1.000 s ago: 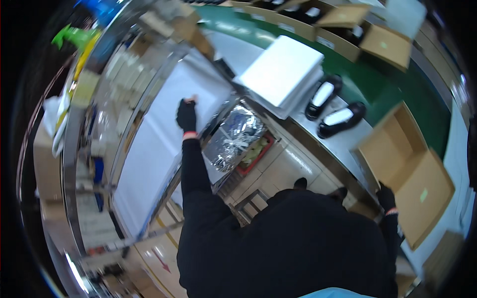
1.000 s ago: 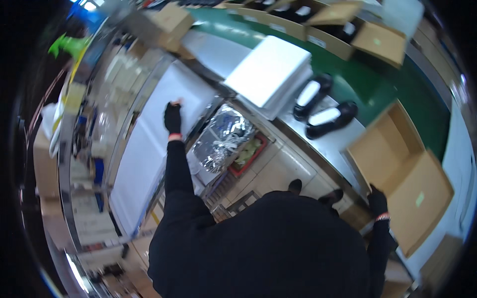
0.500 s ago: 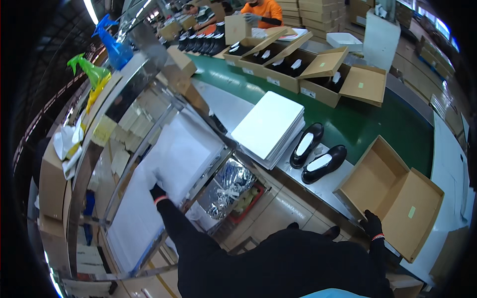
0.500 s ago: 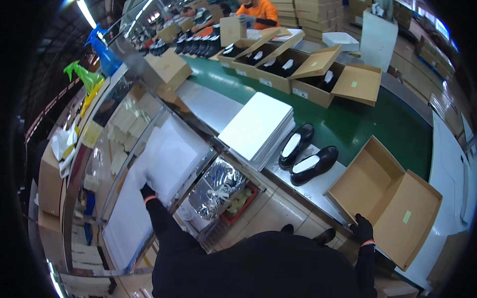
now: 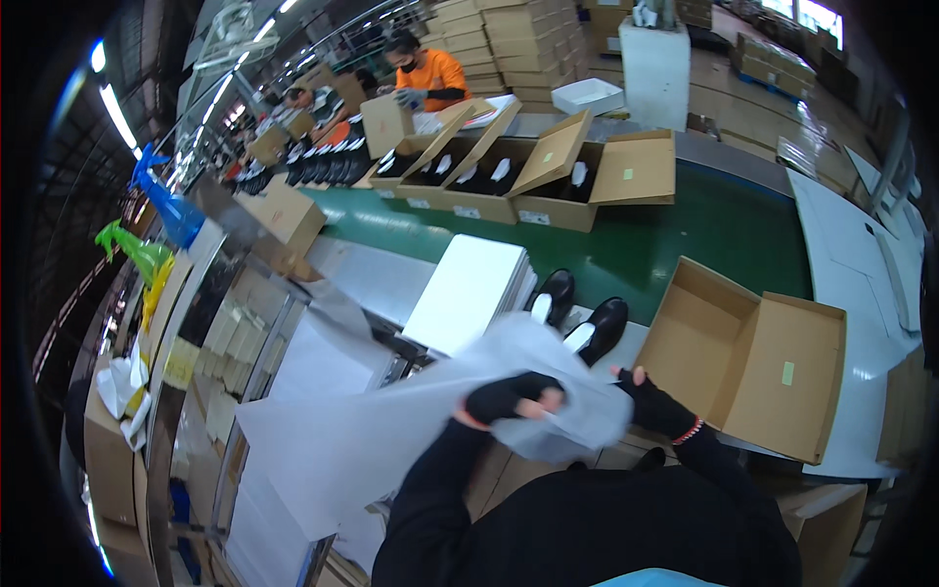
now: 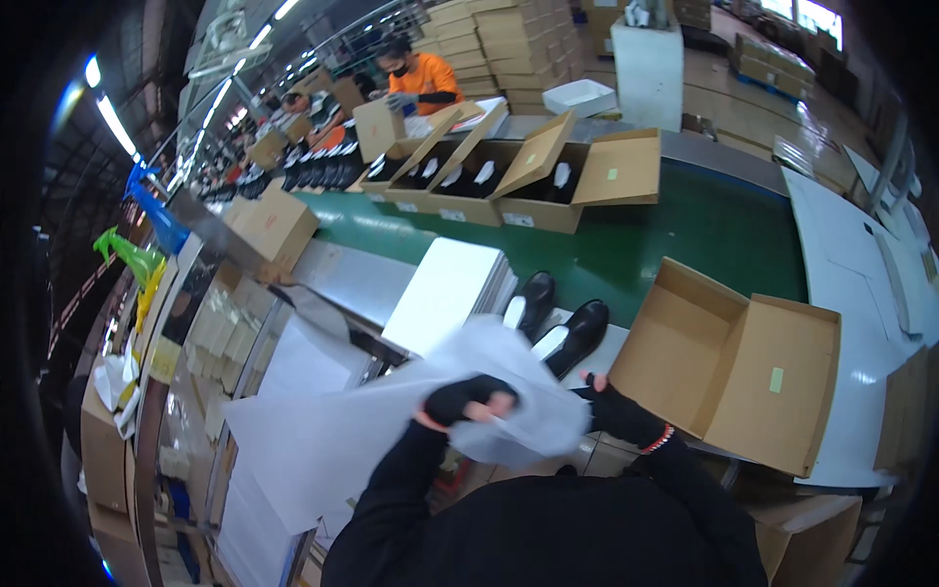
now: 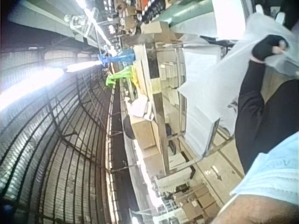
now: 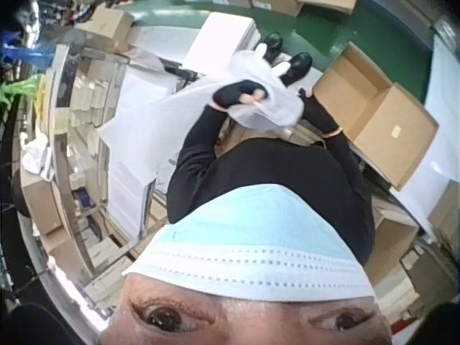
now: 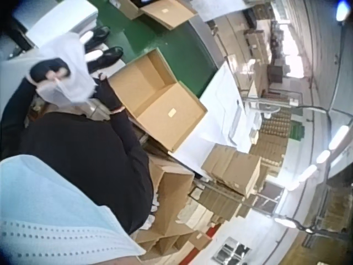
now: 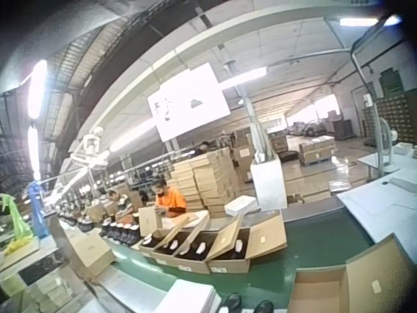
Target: The person repeatedly packs pairs of black shoes into cardboard boxes. They place a sheet of white tissue paper into each box, insert the shoes, add crumpled white paper for padding, and close the box. The packed boxes are then moved along a green conveyor belt.
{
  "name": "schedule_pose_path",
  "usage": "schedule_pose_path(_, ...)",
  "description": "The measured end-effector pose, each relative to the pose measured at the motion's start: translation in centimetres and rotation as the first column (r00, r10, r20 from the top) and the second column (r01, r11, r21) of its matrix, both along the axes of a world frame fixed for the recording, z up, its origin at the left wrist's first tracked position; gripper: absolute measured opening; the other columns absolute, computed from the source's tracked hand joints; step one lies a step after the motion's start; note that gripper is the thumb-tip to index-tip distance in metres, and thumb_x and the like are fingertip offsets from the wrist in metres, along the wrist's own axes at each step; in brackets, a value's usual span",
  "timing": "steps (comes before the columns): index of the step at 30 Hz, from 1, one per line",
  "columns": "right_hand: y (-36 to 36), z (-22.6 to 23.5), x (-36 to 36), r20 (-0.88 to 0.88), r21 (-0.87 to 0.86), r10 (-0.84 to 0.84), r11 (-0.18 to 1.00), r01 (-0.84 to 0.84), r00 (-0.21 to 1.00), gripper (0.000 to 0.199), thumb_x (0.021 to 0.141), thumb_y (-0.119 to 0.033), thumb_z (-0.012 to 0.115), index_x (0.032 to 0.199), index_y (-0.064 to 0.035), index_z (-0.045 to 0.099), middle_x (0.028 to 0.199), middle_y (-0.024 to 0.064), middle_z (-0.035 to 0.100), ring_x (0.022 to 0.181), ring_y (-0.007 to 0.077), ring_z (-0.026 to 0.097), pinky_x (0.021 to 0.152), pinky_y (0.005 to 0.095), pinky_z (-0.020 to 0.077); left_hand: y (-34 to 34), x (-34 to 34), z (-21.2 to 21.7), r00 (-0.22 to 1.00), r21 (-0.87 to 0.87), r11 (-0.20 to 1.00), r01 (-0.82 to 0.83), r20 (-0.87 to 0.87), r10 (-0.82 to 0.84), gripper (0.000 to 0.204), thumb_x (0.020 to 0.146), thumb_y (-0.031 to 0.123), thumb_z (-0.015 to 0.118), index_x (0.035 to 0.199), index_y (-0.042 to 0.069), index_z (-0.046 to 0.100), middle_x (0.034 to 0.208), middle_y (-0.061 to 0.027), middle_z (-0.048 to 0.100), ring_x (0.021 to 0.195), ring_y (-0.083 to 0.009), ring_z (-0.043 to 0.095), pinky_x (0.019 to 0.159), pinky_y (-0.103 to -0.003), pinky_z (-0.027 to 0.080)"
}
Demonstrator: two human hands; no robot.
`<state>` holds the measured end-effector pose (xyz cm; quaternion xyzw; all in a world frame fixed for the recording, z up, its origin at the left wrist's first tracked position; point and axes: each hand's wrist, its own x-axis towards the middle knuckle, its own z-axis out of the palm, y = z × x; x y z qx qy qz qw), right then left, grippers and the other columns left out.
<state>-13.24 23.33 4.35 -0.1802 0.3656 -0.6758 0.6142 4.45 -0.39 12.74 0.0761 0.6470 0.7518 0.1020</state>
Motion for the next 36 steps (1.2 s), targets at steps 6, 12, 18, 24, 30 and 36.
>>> schedule_pose_path(6, 4.6, 5.1, -4.0, -0.845, -0.171, -0.263, 0.958, 0.230, 0.465, 0.039, 0.089, -0.018, 0.059, 0.124, -0.0013, 0.053, 0.120, 0.0149, 0.058, 0.112, 0.0240, 0.055, 0.094, 0.0373, 0.0440, 12.3, -12.9, 0.4, 0.781, -0.126, 0.790, 0.600, -0.121, -0.612, 0.020, 0.094, 0.023, 0.059, 0.094, 0.003, 0.057, 0.086, 0.0008, 0.055, 0.083, -0.0076, 0.048, 0.076, -0.025, 0.041)
schedule_pose_path(12, 26.2, -1.6, -18.1, -0.956, -0.194, -0.292, 0.609, 0.769, -0.011, 0.038, 0.097, -0.014, 0.045, 0.133, 0.0000, 0.043, 0.126, 0.0144, 0.052, 0.117, 0.0245, 0.050, 0.100, 0.0370, 0.0400, 8.2, -20.7, -0.3, 0.988, 0.038, 0.992, 0.119, 0.092, -0.122, 0.035, 0.093, 0.028, 0.059, 0.115, 0.001, 0.059, 0.106, -0.0052, 0.062, 0.094, -0.0131, 0.057, 0.084, -0.028, 0.046)
schedule_pose_path(18, 40.1, 0.5, -20.3, -0.980, -0.190, -0.153, 0.544, 0.817, -0.126, 0.040, 0.098, -0.010, 0.041, 0.137, -0.0019, 0.044, 0.133, 0.0125, 0.051, 0.119, 0.0213, 0.051, 0.100, 0.0336, 0.0399, -2.6, -23.5, -9.6, 0.883, -0.873, 0.130, -0.469, -0.460, 0.094, 0.086, 0.071, 0.045, 0.078, 0.135, 0.002, 0.042, 0.136, -0.0212, 0.045, 0.130, -0.0372, 0.039, 0.106, -0.045, 0.031)
schedule_pose_path(24, 54.0, -4.8, -24.3, -0.983, -0.169, -0.013, 0.476, 0.863, -0.185, 0.043, 0.097, -0.014, 0.043, 0.138, -0.0036, 0.041, 0.135, 0.0132, 0.048, 0.122, 0.0216, 0.048, 0.101, 0.0331, 0.0386, -4.4, -25.0, -10.0, 0.995, -0.994, 0.107, 0.030, 0.040, 0.095, 0.047, 0.071, 0.030, 0.076, 0.108, 0.006, 0.061, 0.110, -0.0161, 0.059, 0.104, -0.0324, 0.055, 0.087, -0.042, 0.045)
schedule_pose_path(30, 66.7, -12.9, -28.8, -0.882, -0.252, 0.322, 0.296, 0.921, -0.345, 0.047, 0.096, -0.020, 0.045, 0.139, -0.0047, 0.036, 0.139, 0.0146, 0.043, 0.128, 0.0240, 0.042, 0.107, 0.0339, 0.0349, -6.3, -30.6, -13.6, 0.848, -0.854, 0.366, -0.371, -0.151, 0.508, 0.062, 0.086, 0.051, 0.060, 0.121, 0.000, 0.057, 0.115, -0.0169, 0.061, 0.108, -0.0295, 0.057, 0.092, -0.038, 0.044)
schedule_pose_path(36, 75.4, -18.0, -29.6, -0.956, -0.119, 0.236, 0.240, 0.963, -0.177, 0.055, 0.097, -0.025, 0.046, 0.145, -0.0065, 0.027, 0.148, 0.0129, 0.032, 0.137, 0.0235, 0.031, 0.114, 0.0354, 0.0251, -0.5, -38.1, -16.0, 0.727, -0.480, 0.688, -0.544, 0.140, 0.672, 0.055, 0.084, 0.057, 0.062, 0.103, 0.006, 0.063, 0.088, -0.0066, 0.060, 0.077, -0.0173, 0.057, 0.070, -0.033, 0.047)
